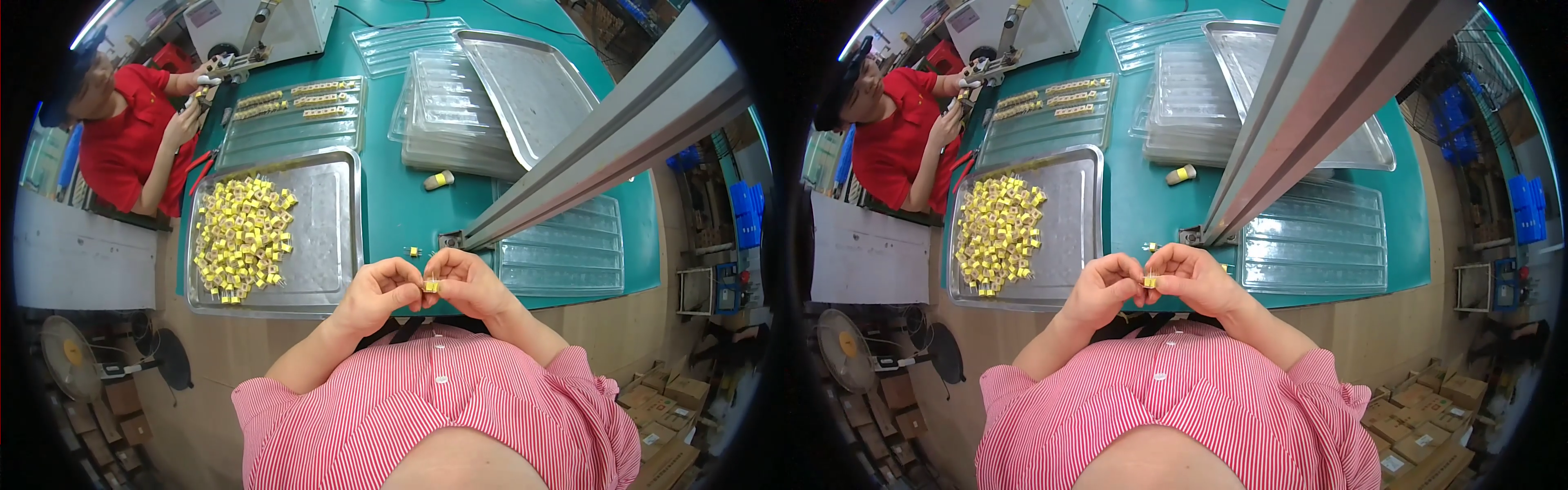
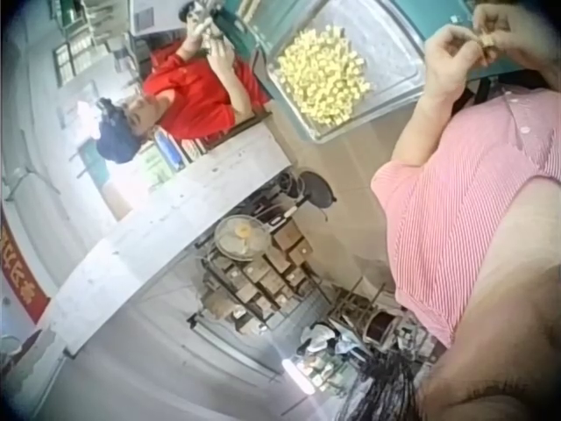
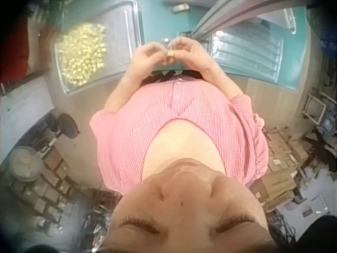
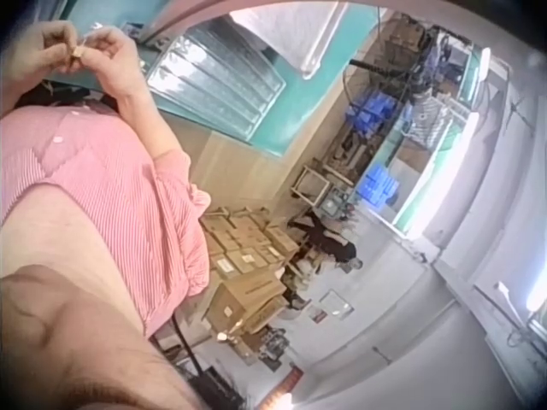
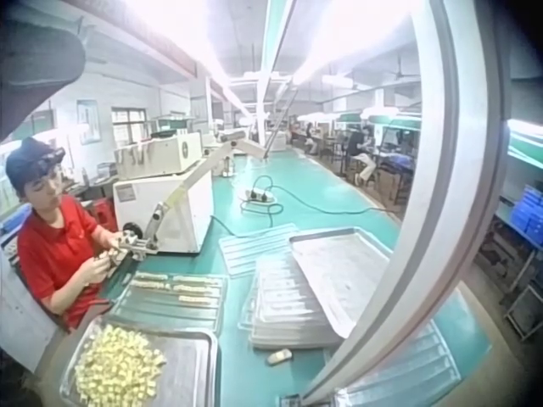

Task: The person assembles small yellow plastic components onto electronic parts by hand at a factory workstation.

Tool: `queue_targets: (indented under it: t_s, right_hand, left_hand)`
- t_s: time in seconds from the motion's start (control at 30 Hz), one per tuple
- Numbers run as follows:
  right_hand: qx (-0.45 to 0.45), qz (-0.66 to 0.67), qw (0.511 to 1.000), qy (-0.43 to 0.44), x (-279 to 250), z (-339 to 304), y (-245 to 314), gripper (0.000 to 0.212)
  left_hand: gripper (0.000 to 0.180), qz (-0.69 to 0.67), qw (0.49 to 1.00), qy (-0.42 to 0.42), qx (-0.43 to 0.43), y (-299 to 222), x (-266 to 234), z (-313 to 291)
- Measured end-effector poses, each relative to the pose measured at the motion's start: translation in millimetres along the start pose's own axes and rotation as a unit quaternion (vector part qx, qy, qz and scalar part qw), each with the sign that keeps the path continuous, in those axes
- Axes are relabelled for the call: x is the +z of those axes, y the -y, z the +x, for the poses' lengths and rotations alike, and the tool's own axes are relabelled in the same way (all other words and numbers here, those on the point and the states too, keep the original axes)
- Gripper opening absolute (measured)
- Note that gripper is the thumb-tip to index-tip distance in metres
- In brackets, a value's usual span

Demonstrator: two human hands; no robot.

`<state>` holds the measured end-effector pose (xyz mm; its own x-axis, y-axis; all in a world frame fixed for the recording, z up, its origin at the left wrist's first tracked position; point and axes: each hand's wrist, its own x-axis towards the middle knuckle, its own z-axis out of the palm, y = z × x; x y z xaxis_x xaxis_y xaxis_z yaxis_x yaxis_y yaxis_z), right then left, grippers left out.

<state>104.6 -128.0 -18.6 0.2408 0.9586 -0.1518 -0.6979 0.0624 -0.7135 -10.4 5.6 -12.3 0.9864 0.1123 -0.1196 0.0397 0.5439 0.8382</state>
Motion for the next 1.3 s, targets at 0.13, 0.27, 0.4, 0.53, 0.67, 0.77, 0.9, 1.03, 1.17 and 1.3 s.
queue_targets:
  t_s: [0.13, 0.27, 0.4, 0.53, 0.67, 0.77, 0.9, 1.03, 1.17, 1.3]
  right_hand:
    - [-0.006, 0.005, 1.0, -0.001, 1, 0, 2, 0.017]
    - [0.003, -0.02, 1.0, 0.0, 0, -2, 4, 0.017]
    - [0.016, -0.052, 0.998, 0.025, -1, -4, 6, 0.017]
    - [0.044, -0.07, 0.996, 0.034, 1, -5, 9, 0.015]
    - [0.037, -0.092, 0.995, 0.017, -1, -5, 9, 0.016]
    - [0.03, -0.085, 0.996, -0.005, -2, -4, 7, 0.015]
    - [0.022, -0.059, 0.998, -0.007, 2, -2, 7, 0.017]
    - [-0.005, 0.002, 1.0, -0.012, 4, -1, 5, 0.019]
    - [0.006, -0.018, 0.999, -0.032, 7, -1, 7, 0.021]
    - [-0.001, -0.023, 0.999, -0.031, 7, -1, 7, 0.02]
  left_hand:
    - [0.016, -0.022, 1.0, 0.013, -0.004, -1, 0, -1]
    - [0.014, -0.025, 1.0, 0.009, -0.015, 0, 1, 0]
    - [0.013, -0.092, 0.991, 0.058, -0.08, 1, -4, 2]
    - [0.012, -0.099, 0.984, 0.098, -0.111, -1, -8, 4]
    - [0.013, -0.099, 0.987, 0.067, -0.106, 2, -5, 5]
    - [0.019, -0.065, 0.994, 0.039, -0.084, 6, -5, 4]
    - [0.014, -0.057, 0.996, 0.012, -0.067, 5, -3, 4]
    - [0.012, -0.11, 0.994, -0.002, -0.026, 6, 0, 4]
    - [0.012, -0.093, 0.995, -0.007, -0.021, 6, 3, 3]
    - [0.011, -0.087, 0.996, -0.015, -0.018, 6, 4, 3]
